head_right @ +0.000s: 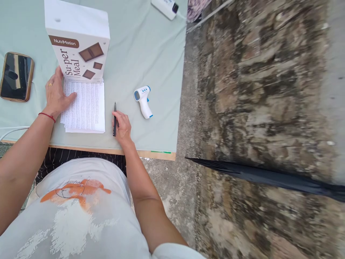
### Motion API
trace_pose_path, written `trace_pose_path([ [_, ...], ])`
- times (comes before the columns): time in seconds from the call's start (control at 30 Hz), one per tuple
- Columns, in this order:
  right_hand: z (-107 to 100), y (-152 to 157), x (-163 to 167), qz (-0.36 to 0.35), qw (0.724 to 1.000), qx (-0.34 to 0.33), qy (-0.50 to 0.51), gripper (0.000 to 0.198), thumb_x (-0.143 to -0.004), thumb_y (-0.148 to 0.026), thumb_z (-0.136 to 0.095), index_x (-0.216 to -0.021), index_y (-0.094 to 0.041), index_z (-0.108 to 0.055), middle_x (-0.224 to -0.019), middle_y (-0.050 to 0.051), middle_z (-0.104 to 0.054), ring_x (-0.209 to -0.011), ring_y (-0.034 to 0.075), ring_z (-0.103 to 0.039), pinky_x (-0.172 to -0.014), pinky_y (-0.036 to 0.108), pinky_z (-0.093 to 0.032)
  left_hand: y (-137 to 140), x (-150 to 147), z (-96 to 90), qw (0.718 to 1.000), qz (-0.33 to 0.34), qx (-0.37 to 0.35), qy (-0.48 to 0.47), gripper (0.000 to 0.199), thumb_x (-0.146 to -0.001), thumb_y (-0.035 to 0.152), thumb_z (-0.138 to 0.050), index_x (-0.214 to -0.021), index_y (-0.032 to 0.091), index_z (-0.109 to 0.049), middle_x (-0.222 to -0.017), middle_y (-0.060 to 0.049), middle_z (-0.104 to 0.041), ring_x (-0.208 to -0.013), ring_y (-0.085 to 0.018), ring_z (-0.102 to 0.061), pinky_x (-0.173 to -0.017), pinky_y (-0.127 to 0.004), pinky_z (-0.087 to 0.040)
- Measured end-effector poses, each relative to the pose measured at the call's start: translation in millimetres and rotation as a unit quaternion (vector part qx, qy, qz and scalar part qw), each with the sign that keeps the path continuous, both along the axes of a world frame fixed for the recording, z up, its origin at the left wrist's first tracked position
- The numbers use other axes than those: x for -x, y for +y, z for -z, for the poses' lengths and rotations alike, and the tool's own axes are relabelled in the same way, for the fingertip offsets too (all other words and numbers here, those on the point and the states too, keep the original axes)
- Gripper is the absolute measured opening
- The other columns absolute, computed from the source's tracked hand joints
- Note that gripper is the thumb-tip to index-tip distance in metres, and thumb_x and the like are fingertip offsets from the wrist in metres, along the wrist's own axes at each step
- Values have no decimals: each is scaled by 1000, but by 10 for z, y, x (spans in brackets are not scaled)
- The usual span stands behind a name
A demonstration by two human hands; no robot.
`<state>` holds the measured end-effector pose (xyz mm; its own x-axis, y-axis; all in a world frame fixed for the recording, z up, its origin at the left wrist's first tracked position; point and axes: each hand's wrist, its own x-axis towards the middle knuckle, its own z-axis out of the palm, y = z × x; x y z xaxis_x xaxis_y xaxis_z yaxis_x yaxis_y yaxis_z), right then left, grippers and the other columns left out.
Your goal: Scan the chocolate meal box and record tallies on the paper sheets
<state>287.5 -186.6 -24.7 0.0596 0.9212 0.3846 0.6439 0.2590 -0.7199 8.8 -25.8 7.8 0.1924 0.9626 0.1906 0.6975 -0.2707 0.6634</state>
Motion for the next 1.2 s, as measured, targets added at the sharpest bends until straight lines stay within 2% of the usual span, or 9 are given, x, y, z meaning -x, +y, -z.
trace_pose_path([
  [0.1,-26,28,17,8,1000,2,12,42,-109,-54,-44,-127,-20,-61,-120,14,-64,-107,25,-64,-100,44,-56,2,-6,6,1000,-10,-4,8,101,-72,78,-51,-153,19,-35,-155,-8,-50,-148,-26,-38,-123,-53,-21],
  [0.2,2,172,45,31,997,-8,70,44,-111,-56,-36,-125,-20,-58,-114,12,-64,-99,23,-66,-96,43,-58,15,0,27,1000,-13,0,21,98,-69,89,-43,-139,20,-45,-152,-10,-51,-148,-26,-36,-122,-55,-21],
  [0.3,58,497,113,45,991,-29,126,44,-112,-57,-33,-127,-22,-55,-123,13,-62,-113,25,-65,-103,48,-55,14,11,32,1000,-12,-8,19,99,-69,95,-41,-132,19,-48,-147,-11,-54,-148,-26,-35,-121,-55,-23],
  [0.43,102,1035,263,14,991,-37,129,38,-112,-51,-34,-135,-24,-48,-149,14,-48,-140,24,-50,-115,54,-45,-23,24,30,999,-18,-30,0,81,-75,78,-59,-133,23,-48,-140,-11,-58,-144,-30,-41,-120,-57,-28],
  [0.57,177,1317,392,-31,993,-12,112,30,-111,-44,-41,-131,-23,-47,-156,14,-44,-147,25,-43,-122,55,-37,-48,42,76,998,-27,-48,-10,68,-74,51,-74,-132,27,-48,-138,-13,-58,-137,-37,-49,-119,-60,-33],
  [0.77,279,1300,394,-70,994,2,80,22,-108,-38,-47,-124,-23,-47,-154,14,-48,-148,24,-43,-125,52,-35,-44,67,67,999,-1,-40,9,72,-76,41,-75,-140,30,-46,-141,-12,-56,-146,-39,-40,-124,-61,-27],
  [1.03,157,1250,424,-55,991,11,123,33,-111,-49,-41,-128,-22,-49,-151,12,-53,-143,22,-49,-123,50,-40,-79,36,-69,997,8,-1,71,77,-77,40,-67,-147,24,-43,-143,-15,-56,-150,-40,-35,-125,-60,-25],
  [1.2,159,1123,359,-57,995,-11,77,39,-113,-49,-34,-138,-22,-48,-151,13,-51,-142,24,-50,-122,54,-41,-100,25,-87,997,2,12,75,79,-79,44,-64,-151,25,-40,-144,-15,-55,-152,-40,-33,-126,-60,-22],
])
